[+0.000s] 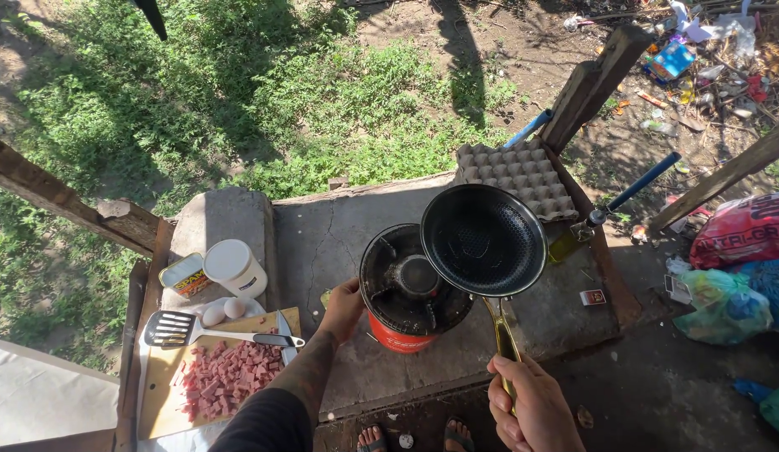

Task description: Frying diced meat in a pan on an outdoor portable stove.

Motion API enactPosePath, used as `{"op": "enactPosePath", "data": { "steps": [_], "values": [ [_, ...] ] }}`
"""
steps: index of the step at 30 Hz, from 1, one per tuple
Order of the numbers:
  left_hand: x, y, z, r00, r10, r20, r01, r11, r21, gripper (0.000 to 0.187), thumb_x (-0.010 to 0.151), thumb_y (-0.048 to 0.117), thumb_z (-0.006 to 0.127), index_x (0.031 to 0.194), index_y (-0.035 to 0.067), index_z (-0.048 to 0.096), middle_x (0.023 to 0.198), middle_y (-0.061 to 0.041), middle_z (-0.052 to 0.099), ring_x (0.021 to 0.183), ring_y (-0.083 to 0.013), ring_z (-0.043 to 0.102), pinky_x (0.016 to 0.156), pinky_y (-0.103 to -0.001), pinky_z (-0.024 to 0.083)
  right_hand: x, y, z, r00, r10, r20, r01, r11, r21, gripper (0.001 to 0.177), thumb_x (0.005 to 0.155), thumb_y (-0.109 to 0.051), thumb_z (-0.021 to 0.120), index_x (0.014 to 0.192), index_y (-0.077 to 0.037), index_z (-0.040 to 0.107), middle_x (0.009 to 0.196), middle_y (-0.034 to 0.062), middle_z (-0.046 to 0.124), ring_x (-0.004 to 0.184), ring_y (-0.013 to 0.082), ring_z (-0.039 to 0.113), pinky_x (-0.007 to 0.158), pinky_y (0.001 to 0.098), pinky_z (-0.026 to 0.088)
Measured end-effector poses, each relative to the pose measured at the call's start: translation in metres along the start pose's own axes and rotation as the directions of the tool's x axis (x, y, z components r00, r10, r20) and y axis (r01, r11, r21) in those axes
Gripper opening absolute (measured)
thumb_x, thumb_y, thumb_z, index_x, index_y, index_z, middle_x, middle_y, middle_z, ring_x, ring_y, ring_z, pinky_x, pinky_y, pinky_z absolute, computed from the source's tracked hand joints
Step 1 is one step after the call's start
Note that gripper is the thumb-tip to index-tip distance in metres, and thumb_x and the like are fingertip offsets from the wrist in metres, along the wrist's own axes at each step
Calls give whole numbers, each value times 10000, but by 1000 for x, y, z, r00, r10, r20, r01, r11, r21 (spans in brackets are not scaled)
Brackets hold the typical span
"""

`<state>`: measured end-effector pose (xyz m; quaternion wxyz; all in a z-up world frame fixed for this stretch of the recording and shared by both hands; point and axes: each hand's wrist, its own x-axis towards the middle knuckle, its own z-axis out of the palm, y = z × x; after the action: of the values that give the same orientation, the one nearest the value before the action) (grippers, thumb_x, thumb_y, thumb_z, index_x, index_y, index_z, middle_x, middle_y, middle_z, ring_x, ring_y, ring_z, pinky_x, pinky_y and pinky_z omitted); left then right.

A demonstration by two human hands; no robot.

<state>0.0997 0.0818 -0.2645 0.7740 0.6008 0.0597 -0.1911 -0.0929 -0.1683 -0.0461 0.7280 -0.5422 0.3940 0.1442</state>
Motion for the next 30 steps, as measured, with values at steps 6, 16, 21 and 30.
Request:
{"op": "enactPosePath", "data": {
  "steps": [6, 16, 21, 30],
  "values": [
    [3, -9, -12, 995, -34, -95, 42, 996, 77, 424, 1027, 381, 567, 1254, 44, 689, 977, -33, 731, 813, -91, 630, 753, -267, 513, 6, 6, -5, 999, 14, 45, -13, 1000, -11, 281, 1036, -287, 503, 1001, -12, 549, 564, 50, 442, 319, 91, 307, 252, 283, 243],
    [-74, -36, -40, 955, -92, -283, 120, 989, 84, 467, 983, 403, 632, 1307, 67, 643, 1009, 3, 652, 808, -113, 573, 681, -280, 468, 25, -4, -28, 984, 34, 174, -34, 999, -2, 254, 1025, -260, 522, 982, -9, 530, 551, 52, 432, 309, 95, 310, 249, 285, 216],
    [-122, -65, -27, 875, -187, -446, 228, 973, 40, 435, 964, 397, 633, 1288, 108, 646, 1002, 12, 663, 829, -110, 619, 691, -294, 498, 48, 0, -41, 957, 62, 285, -51, 998, -47, 242, 1025, -252, 549, 941, -28, 511, 537, 55, 456, 301, 100, 331, 247, 293, 226],
    [-154, -86, 19, 836, -171, -521, 213, 977, 21, 415, 973, 363, 632, 1301, 110, 658, 993, 0, 674, 836, -100, 634, 708, -289, 510, 65, 31, -42, 897, 99, 430, -24, 984, -177, 170, 967, -233, 588, 958, -68, 548, 534, 48, 474, 324, 126, 397, 313, 304, 283]
  ]
}}
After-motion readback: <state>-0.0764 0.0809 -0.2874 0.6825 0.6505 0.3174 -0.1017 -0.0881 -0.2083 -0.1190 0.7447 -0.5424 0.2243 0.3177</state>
